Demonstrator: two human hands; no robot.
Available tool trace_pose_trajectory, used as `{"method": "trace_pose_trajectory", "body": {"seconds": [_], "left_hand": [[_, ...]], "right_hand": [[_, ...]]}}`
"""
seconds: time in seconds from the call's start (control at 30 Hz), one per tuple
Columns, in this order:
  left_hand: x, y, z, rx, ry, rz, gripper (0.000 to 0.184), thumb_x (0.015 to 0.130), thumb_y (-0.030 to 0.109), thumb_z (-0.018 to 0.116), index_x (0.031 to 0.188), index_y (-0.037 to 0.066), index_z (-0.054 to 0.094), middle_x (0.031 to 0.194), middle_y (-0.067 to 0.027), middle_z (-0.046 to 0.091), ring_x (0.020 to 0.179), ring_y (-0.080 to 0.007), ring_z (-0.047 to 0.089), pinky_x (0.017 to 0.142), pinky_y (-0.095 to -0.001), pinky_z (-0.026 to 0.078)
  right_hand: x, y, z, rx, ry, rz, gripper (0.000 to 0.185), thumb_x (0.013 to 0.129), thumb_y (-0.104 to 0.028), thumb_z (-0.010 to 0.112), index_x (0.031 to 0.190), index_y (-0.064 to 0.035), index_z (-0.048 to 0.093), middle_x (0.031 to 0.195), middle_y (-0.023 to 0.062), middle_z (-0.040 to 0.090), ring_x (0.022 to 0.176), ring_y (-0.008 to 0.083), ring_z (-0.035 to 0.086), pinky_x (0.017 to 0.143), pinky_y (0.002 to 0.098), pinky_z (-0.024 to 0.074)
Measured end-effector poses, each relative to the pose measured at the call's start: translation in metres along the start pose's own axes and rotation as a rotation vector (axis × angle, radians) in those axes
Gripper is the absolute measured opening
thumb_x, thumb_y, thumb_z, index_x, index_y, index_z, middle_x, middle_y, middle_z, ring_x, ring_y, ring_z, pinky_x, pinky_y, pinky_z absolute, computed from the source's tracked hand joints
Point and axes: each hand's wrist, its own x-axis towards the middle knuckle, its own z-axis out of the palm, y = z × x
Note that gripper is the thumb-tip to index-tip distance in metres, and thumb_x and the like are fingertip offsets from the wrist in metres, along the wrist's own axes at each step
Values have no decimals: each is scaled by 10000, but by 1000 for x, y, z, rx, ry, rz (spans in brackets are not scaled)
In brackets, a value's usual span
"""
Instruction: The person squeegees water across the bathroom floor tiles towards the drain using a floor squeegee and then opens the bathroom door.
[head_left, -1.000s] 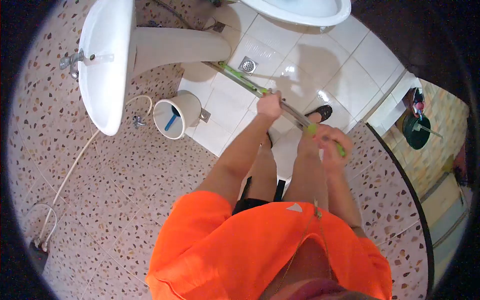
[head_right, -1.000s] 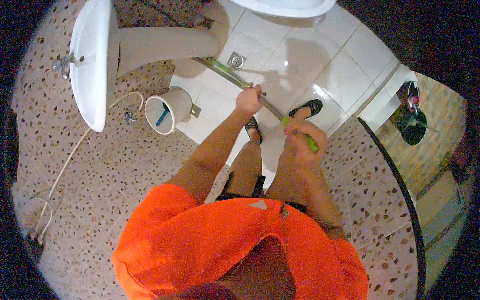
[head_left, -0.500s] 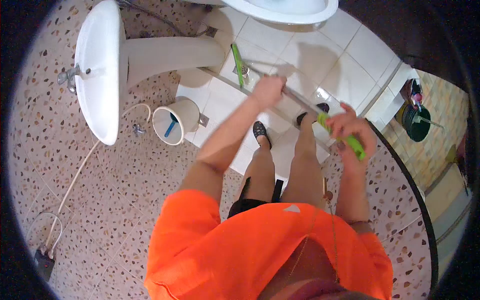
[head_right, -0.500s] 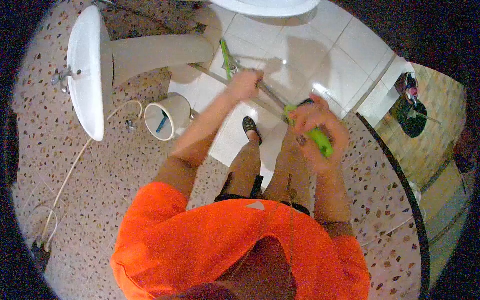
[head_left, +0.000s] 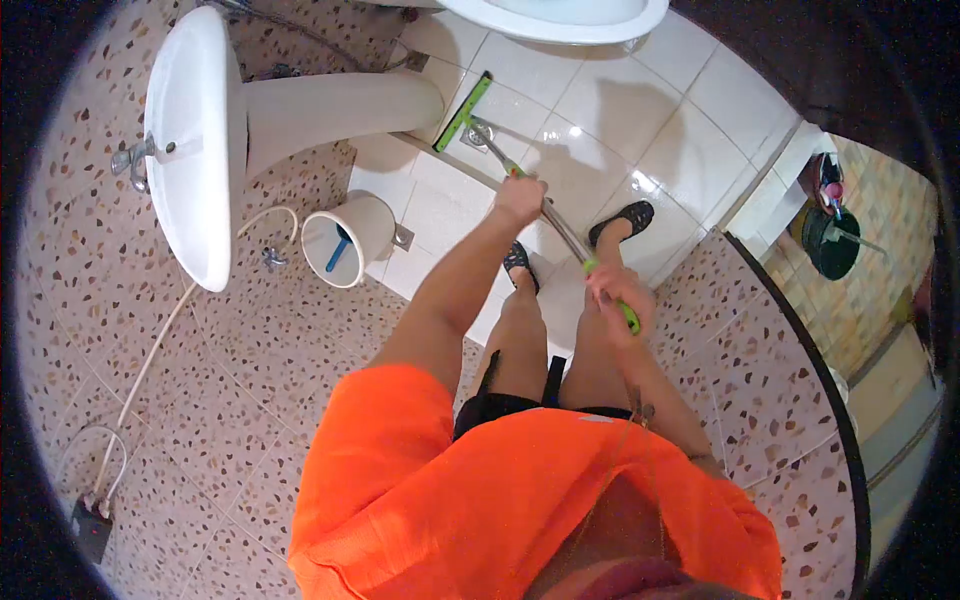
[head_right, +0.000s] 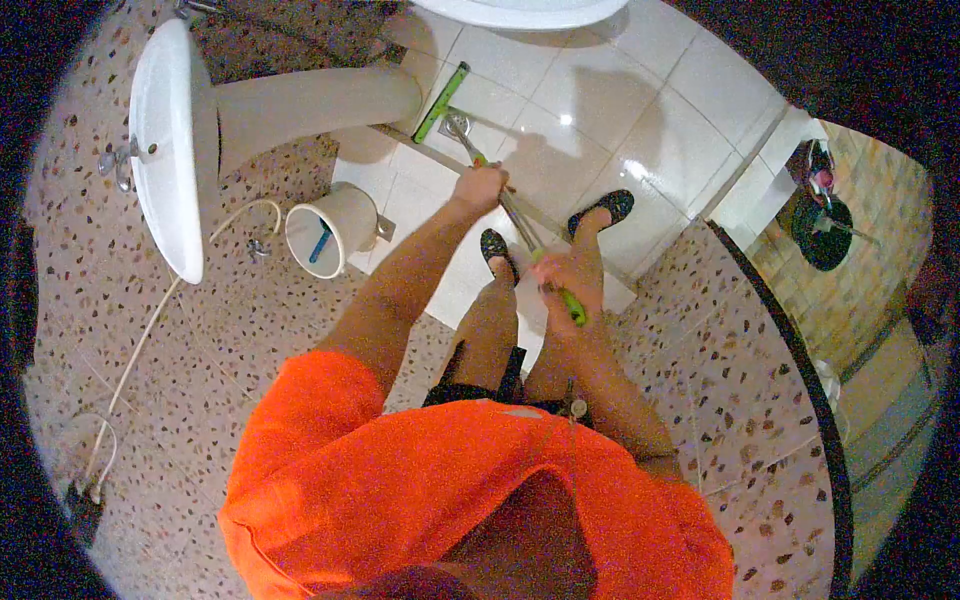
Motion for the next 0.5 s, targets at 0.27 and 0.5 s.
{"method": "trace_pose_trajectory", "body": {"seconds": [0.27, 0.5], "left_hand": [[-14, 41, 0, -86, 126, 126, 253, 788, 329, 566, 793, 78, 596, 814, -138, 628, 804, -317, 622, 701, -430, 496], [-18, 61, -24, -106, 40, 128, 242, 773, 329, 578, 769, 89, 601, 835, -124, 622, 789, -321, 618, 695, -425, 494]], "right_hand": [[-13, -40, -16, 100, 139, -12, 80, 783, -38, 542, 858, -11, 545, 873, 162, 605, 819, 299, 586, 736, 413, 477], [-5, -63, -29, 55, 97, -32, 61, 784, -37, 548, 840, -15, 555, 834, 174, 605, 807, 293, 584, 699, 397, 469]]}}
